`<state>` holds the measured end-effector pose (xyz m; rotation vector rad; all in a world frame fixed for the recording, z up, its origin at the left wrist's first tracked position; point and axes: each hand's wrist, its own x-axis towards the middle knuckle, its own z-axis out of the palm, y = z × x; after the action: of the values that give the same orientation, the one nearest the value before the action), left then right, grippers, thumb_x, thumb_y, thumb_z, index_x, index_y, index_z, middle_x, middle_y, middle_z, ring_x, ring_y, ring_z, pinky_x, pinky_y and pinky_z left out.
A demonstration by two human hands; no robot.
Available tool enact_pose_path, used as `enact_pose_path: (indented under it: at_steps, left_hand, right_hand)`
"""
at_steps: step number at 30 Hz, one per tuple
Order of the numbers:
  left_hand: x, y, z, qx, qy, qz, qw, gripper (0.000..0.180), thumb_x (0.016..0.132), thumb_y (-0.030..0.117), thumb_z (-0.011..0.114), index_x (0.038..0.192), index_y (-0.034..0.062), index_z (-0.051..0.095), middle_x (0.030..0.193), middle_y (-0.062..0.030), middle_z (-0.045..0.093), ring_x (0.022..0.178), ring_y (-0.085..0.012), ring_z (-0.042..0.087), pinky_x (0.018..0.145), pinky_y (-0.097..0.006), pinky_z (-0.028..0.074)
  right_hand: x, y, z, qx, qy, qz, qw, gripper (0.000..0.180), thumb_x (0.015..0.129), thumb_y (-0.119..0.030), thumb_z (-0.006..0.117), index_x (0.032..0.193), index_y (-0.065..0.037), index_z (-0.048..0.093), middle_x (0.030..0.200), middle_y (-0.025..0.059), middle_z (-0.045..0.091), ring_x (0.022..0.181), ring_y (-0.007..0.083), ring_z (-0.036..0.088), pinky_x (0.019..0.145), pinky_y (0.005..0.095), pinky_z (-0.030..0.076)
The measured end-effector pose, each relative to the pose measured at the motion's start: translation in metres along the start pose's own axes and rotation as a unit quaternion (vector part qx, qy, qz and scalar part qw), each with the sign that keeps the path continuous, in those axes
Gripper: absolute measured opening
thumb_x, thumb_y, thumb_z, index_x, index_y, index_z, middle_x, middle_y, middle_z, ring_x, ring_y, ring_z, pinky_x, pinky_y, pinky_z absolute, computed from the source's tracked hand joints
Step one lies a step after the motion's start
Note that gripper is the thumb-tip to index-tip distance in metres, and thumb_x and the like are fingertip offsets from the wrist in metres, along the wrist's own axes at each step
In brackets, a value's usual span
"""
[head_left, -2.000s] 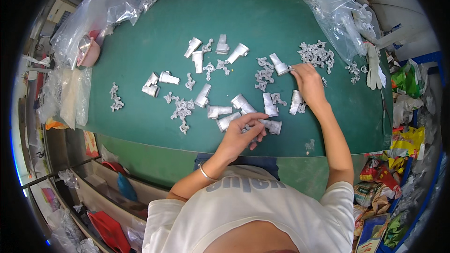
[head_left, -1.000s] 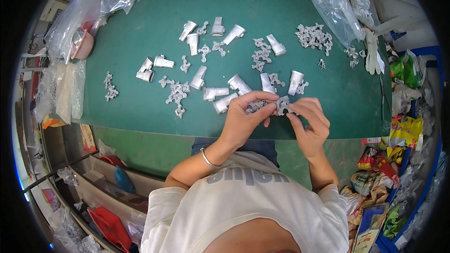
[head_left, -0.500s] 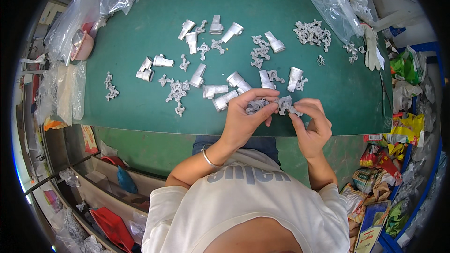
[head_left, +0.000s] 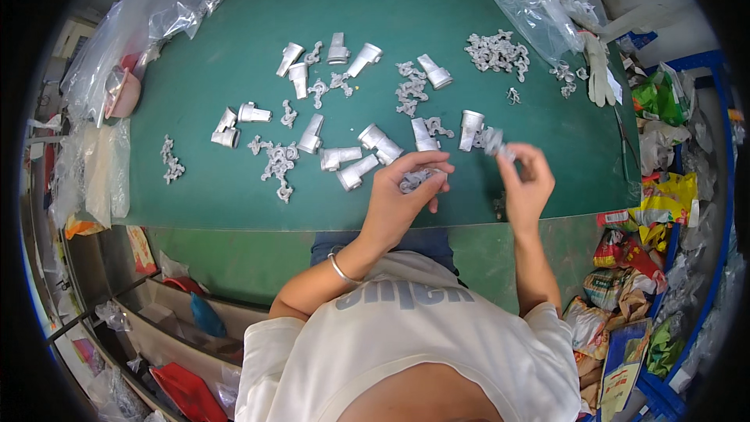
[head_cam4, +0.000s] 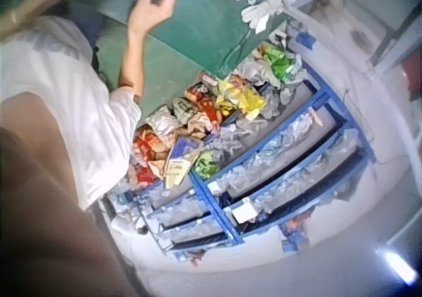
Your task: The person sorts small metal components on a workbench by hand and places them into a clear plastic bag.
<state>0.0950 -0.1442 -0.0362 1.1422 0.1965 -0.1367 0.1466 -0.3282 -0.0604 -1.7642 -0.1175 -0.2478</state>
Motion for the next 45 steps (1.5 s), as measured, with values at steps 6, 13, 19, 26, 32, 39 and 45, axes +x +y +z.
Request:
enact_pose_path:
  at_steps: [6,13,19,26,32,39,45]
  left_hand:
    - [0.0,-0.012,-0.002,-0.005,-0.029,-0.033,0.999,0.024,0.083,0.0,0.055,0.106,-0.003,0.056,0.09,-0.0089,0.061,0.074,-0.0118,0.056,0.052,-0.021,0.045]
    - [-0.003,-0.018,-0.016,0.004,0.012,-0.037,0.999,0.022,0.083,0.001,0.056,0.105,-0.0024,0.057,0.087,-0.0079,0.06,0.074,-0.0117,0.056,0.052,-0.021,0.045]
    - [-0.003,-0.017,-0.014,0.009,0.005,-0.049,0.999,0.022,0.084,0.002,0.055,0.105,-0.0024,0.057,0.086,-0.0076,0.059,0.075,-0.0116,0.056,0.053,-0.021,0.045]
    - [-0.004,-0.015,-0.01,0.016,-0.015,-0.038,0.999,0.022,0.084,0.002,0.055,0.105,-0.0027,0.057,0.086,-0.0077,0.059,0.075,-0.0114,0.056,0.053,-0.021,0.045]
    - [-0.004,-0.016,-0.005,0.014,-0.036,-0.03,0.999,0.022,0.083,0.002,0.056,0.105,-0.0029,0.057,0.085,-0.0072,0.059,0.074,-0.011,0.056,0.051,-0.021,0.044]
    - [-0.008,-0.013,-0.001,0.018,-0.034,-0.023,0.999,0.025,0.082,0.003,0.057,0.106,-0.0028,0.056,0.086,-0.0068,0.059,0.073,-0.0104,0.055,0.051,-0.021,0.044]
    - [-0.008,0.0,0.012,-0.017,-0.041,-0.02,0.999,0.024,0.083,0.006,0.059,0.105,-0.0034,0.056,0.082,-0.0074,0.061,0.071,-0.0105,0.056,0.051,-0.021,0.044]
  right_hand:
    - [0.124,0.057,-0.015,-0.176,0.034,-0.099,0.979,0.024,0.077,-0.012,0.066,0.097,-0.002,0.06,0.086,0.0085,0.063,0.077,0.014,0.058,0.066,0.025,0.043]
    - [0.081,0.035,-0.02,-0.306,-0.135,-0.154,0.93,0.029,0.067,-0.005,0.067,0.096,-0.005,0.061,0.101,0.0102,0.055,0.096,0.0283,0.048,0.083,0.0361,0.038]
    - [0.029,0.025,-0.014,-0.376,-0.194,-0.156,0.892,0.032,0.067,-0.006,0.069,0.096,-0.002,0.057,0.099,0.0089,0.053,0.094,0.0274,0.048,0.082,0.0372,0.035]
    - [0.017,0.025,-0.026,-0.117,-0.133,0.058,0.983,0.011,0.073,-0.003,0.068,0.079,0.0,0.06,0.068,0.0052,0.058,0.061,0.0097,0.051,0.055,0.0248,0.04]
    - [0.022,0.012,-0.027,-0.201,-0.113,0.076,0.97,0.018,0.083,-0.014,0.061,0.072,0.0,0.057,0.057,0.0008,0.057,0.049,0.0035,0.046,0.044,0.0177,0.032]
    - [0.015,-0.008,-0.016,0.157,-0.125,0.231,0.952,0.026,0.087,-0.02,0.058,0.066,-0.006,0.051,0.054,0.0033,0.054,0.042,0.0054,0.044,0.038,0.0182,0.032]
    - [-0.006,-0.039,0.003,0.204,-0.127,0.219,0.946,0.027,0.088,-0.018,0.056,0.065,-0.007,0.047,0.051,0.0044,0.053,0.04,0.0052,0.042,0.038,0.0177,0.03]
